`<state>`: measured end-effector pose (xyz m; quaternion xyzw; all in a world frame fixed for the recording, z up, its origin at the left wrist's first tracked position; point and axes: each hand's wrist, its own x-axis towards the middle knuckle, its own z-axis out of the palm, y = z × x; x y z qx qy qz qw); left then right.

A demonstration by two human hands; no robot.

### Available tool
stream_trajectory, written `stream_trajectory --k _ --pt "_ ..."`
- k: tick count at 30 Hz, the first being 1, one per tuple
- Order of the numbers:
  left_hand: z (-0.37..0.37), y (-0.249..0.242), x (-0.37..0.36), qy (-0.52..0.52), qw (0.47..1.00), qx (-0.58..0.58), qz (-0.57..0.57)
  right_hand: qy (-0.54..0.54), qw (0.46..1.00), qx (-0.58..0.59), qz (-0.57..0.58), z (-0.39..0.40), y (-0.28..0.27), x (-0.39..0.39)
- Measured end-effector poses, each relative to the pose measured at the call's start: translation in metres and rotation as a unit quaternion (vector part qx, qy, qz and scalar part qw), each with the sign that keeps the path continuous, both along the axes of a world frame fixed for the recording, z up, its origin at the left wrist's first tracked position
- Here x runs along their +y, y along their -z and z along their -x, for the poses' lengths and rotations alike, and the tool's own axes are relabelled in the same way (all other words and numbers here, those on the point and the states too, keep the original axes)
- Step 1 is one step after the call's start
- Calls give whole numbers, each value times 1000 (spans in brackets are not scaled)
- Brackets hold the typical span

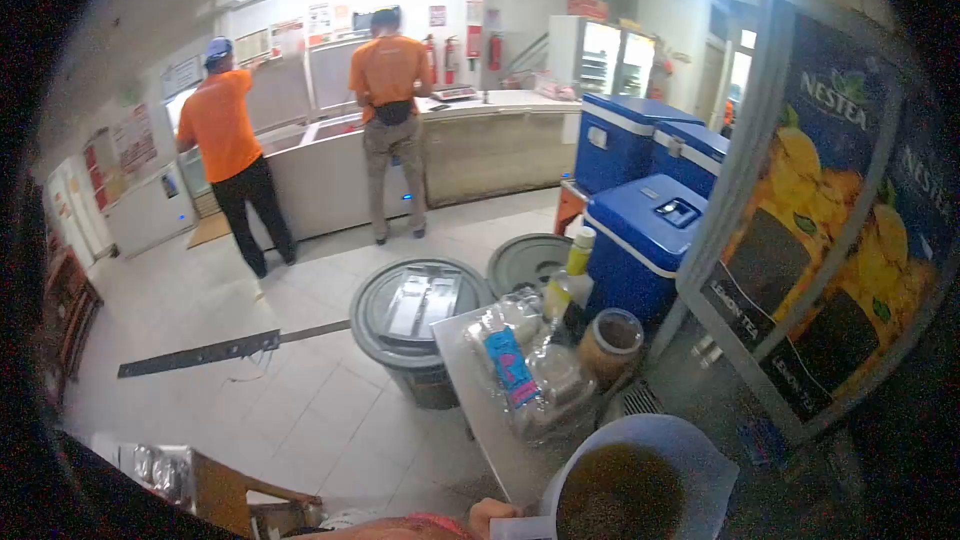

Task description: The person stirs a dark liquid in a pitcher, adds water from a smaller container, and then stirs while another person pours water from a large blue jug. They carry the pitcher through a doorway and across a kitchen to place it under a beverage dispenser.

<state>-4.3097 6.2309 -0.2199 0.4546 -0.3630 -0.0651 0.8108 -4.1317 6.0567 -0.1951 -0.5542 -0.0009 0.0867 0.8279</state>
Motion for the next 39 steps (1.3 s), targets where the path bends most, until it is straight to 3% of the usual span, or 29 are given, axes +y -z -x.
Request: stream_trajectory --k 7,12,16,17,21,23,26,29,30,33,34,35,36,37,38,39 --pt "-11 -42 -18 26 997 23 -67 105 994 22 18 35 -7 -35" --pt "1 -75 -21 67 987 65 -128 199 978 61 10 101 -31 -40" --pt "-1 -137 -23 49 972 201 -109 302 949 88 -15 177 -53 -38" --pt "2 -150 -26 59 967 247 10 326 941 92 -21 195 -57 -37" --pt "-6 -183 -30 44 954 280 93 386 916 102 -37 249 -75 -23" --pt "-21 -173 -22 131 967 164 146 400 910 100 -43 263 -83 -16" --pt "-19 -190 -22 52 969 197 141 418 902 99 -50 278 -95 -9" --pt "-22 -198 -15 104 969 188 123 432 894 98 -64 292 -102 2" --pt "-18 -193 -13 -10 992 89 86 436 893 94 -68 295 -106 4" --pt "-31 -176 -3 -28 995 43 89 449 885 95 -76 314 -94 8" --pt "-19 -193 -2 -103 994 47 -3 455 882 97 -78 327 -77 7" --pt "-17 -196 -5 -99 994 43 -1 461 878 97 -80 339 -61 6" --pt "-15 -198 -6 -142 989 11 43 466 875 98 -82 334 -127 26" --pt "-11 -201 -7 -185 979 -21 87 468 874 94 -85 365 -33 12" --pt "7 -234 -9 -159 986 42 33 463 881 -48 -90 308 -41 -23" --pt "9 -236 -8 -156 987 37 32 448 869 -190 -92 313 27 -34"
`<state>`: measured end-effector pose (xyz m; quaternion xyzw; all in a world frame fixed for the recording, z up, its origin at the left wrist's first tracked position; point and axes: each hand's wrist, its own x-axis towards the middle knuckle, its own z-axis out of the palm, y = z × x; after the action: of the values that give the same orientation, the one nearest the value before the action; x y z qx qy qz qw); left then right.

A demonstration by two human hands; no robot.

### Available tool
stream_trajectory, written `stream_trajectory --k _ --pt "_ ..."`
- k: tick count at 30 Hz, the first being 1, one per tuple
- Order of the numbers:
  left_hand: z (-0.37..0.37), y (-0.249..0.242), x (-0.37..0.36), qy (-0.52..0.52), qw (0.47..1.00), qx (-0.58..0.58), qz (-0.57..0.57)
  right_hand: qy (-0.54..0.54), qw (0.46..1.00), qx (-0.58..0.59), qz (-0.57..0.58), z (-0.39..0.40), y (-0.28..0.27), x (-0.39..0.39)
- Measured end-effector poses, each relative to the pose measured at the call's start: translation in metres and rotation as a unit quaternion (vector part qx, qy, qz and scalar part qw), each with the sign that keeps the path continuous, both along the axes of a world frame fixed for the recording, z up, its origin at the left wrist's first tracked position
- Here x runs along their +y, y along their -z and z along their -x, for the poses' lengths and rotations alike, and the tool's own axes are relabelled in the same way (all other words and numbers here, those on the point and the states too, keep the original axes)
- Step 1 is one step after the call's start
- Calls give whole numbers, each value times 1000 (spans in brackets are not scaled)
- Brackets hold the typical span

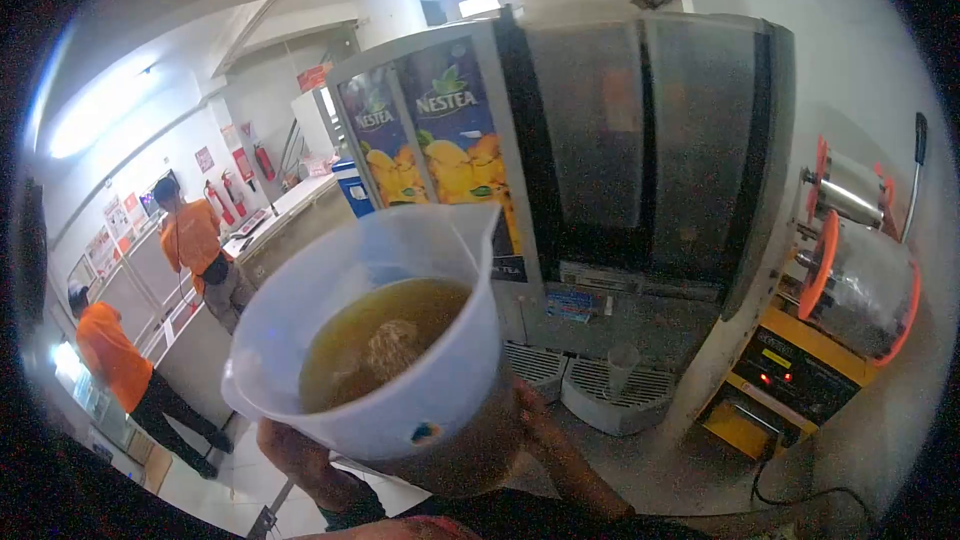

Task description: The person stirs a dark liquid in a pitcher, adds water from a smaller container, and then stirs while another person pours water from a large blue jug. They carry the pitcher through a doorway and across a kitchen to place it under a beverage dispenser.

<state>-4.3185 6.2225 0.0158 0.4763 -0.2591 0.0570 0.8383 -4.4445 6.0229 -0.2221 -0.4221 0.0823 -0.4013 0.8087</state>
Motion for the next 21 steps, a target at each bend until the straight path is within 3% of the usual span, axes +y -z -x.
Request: stream_trajectory --k 1,3,6,8,10,14,16,17,21 --pt "-2 -1 4 29 999 -18 23 3 1000 -5 -2 9 -51 13" --pt "-22 1 17 124 990 -7 67 -110 991 -72 2 28 -148 31" --pt "-21 -28 18 126 990 -52 22 -133 987 -83 17 39 -162 21" --pt "-7 -51 -2 118 986 -101 61 -135 986 -102 12 50 -180 19" --pt "16 -87 -10 383 903 -14 194 -141 983 -120 8 64 -196 13" --pt "64 -127 -32 405 888 -39 212 -162 982 -97 -30 105 -240 9" --pt "67 -140 -39 479 850 -111 189 -150 984 -69 -69 123 -257 9" --pt "66 -147 -44 583 778 -108 207 -138 987 -50 -58 129 -261 6" --pt "72 -157 -62 528 801 -190 209 -147 984 -89 -37 132 -253 -21"
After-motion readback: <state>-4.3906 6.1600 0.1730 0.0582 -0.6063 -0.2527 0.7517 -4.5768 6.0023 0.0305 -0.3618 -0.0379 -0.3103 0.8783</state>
